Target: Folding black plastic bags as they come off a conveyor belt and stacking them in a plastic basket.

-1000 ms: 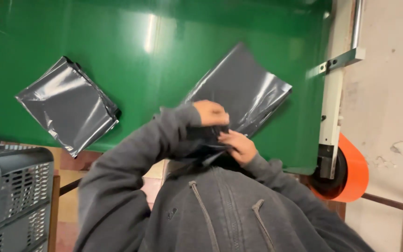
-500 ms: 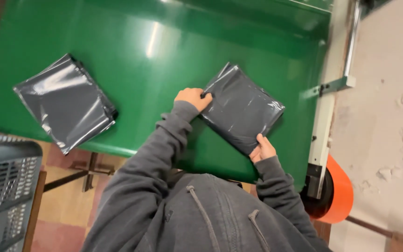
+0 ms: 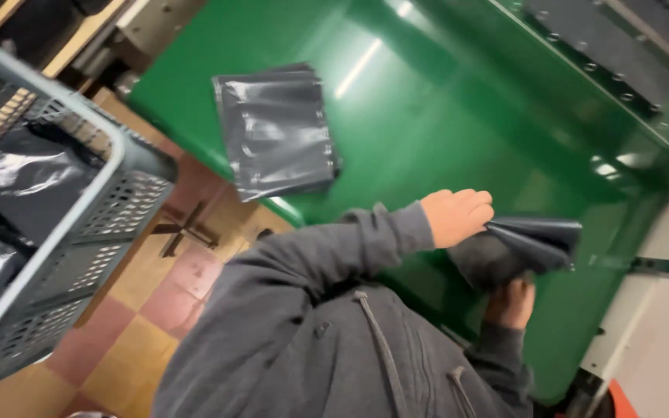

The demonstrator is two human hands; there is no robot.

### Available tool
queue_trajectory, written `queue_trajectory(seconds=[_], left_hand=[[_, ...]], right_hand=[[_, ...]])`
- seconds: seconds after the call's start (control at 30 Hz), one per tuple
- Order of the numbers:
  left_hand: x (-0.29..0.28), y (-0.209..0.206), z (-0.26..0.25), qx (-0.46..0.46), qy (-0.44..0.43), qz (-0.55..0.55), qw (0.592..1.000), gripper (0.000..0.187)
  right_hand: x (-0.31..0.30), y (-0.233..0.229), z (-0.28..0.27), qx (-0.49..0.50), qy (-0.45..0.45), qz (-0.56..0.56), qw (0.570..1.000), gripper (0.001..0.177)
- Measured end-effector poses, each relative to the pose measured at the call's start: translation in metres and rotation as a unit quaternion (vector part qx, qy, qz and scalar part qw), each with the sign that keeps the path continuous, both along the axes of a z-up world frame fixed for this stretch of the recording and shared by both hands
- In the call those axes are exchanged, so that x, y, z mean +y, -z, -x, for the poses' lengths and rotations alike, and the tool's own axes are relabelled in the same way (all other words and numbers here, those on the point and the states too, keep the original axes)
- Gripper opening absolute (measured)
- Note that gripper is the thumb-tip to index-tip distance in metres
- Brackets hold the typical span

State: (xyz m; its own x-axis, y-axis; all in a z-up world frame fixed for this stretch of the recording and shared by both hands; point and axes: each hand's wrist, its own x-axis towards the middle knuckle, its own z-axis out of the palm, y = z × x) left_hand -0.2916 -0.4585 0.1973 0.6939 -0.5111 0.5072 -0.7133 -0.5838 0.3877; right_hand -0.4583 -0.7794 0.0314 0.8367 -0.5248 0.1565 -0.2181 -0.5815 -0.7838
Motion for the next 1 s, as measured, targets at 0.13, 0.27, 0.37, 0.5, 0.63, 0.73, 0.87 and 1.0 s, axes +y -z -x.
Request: queue_trajectory(seconds=[0.13, 0.27, 0.37, 0.5, 0.63, 0.73, 0.87, 1.0], left_hand=[[0.158, -0.078, -0.023, -0.126, 0.047, 0.090, 0.987, 0.041], [0.319, -0.102, -0.094, 0.054, -0.028, -0.018, 0.998, 0.035], [0.388, -0.052, -0.139, 0.047, -0.113, -0.029, 0.992, 0.041], [0.411, 0.049, -0.180, 0.173, -0.101, -0.075, 0.977, 0.045], [0.389, 0.140, -0.218, 0.174, -0.153, -0.142, 0.962, 0.073], [0.387, 0.103, -0.219, 0.362, -0.158, -0.167, 0.903, 0.072], [0.369, 0.089, -0.223, 0.419, -0.200, -0.144, 0.874, 0.053], [0.348, 0.126, -0.245, 0.488, -0.131, -0.243, 0.828, 0.065]], right_hand=[[0.119, -0.047, -0.077, 0.006, -0.117, 0.175, 0.978, 0.035], [0.266, -0.063, -0.134, -0.005, -0.087, -0.246, 0.965, 0.048], [0.360, -0.072, -0.126, 0.061, -0.042, -0.252, 0.965, 0.062], [0.423, -0.084, -0.141, 0.027, -0.176, -0.200, 0.963, 0.036], [0.416, -0.049, -0.159, 0.027, -0.109, -0.139, 0.984, 0.055], [0.412, -0.047, -0.162, 0.023, -0.097, -0.153, 0.983, 0.056], [0.412, -0.058, -0.163, 0.024, -0.111, -0.173, 0.978, 0.060], [0.411, -0.063, -0.167, 0.019, -0.134, -0.204, 0.969, 0.055]])
